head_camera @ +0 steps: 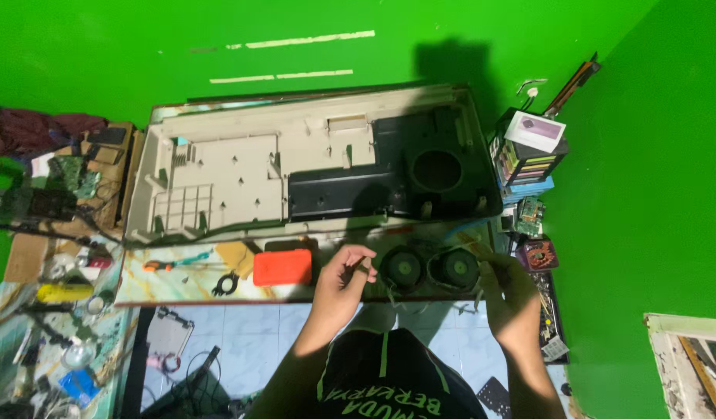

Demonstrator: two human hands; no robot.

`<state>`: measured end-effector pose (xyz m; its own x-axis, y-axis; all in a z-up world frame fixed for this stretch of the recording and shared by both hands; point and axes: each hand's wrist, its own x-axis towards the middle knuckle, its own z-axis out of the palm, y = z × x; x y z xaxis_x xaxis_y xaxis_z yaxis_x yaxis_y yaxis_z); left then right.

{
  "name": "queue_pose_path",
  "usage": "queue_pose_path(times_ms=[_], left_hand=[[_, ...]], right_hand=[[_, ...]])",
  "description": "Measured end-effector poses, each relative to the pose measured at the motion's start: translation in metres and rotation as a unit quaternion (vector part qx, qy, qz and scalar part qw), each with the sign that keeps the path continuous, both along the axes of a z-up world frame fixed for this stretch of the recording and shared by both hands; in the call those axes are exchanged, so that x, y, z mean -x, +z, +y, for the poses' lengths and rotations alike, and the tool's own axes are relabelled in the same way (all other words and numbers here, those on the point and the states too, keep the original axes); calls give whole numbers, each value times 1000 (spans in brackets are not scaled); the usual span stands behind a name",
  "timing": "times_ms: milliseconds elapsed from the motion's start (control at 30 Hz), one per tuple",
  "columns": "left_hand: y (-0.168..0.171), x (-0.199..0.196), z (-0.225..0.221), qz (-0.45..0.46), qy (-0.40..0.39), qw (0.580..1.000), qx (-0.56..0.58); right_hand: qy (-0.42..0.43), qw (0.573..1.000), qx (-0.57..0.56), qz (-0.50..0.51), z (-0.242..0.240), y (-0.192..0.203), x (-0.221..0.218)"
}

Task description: The person uses a screwdriver to remove screws from the interior of an electronic keyboard casing, removes a large black plastic internal component, and then handles small parts near a red storage box on the workbench.

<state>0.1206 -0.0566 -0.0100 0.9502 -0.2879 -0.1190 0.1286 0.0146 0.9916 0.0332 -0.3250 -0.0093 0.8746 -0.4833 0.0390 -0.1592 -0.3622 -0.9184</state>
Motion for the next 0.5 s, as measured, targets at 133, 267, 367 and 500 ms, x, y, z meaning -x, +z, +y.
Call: queue_pose_path(times_ms=[133,267,367,500], left_hand=[[-9,-49,-20,-72,-41,996,-11],[-35,-98,-45,-78,-44,987,-136],[-58,-130,-63,-112,-69,982,-135],[-99,-165,-104,-153,-21,970,-189]], right_hand=[[-34,999,27,-10,-7,-11,-42],[-26,992,98,-73,-21,-35,-79],[-30,991,129,-29,-37,-56,-107],[6,977,205,-49,-65,-86,-161]])
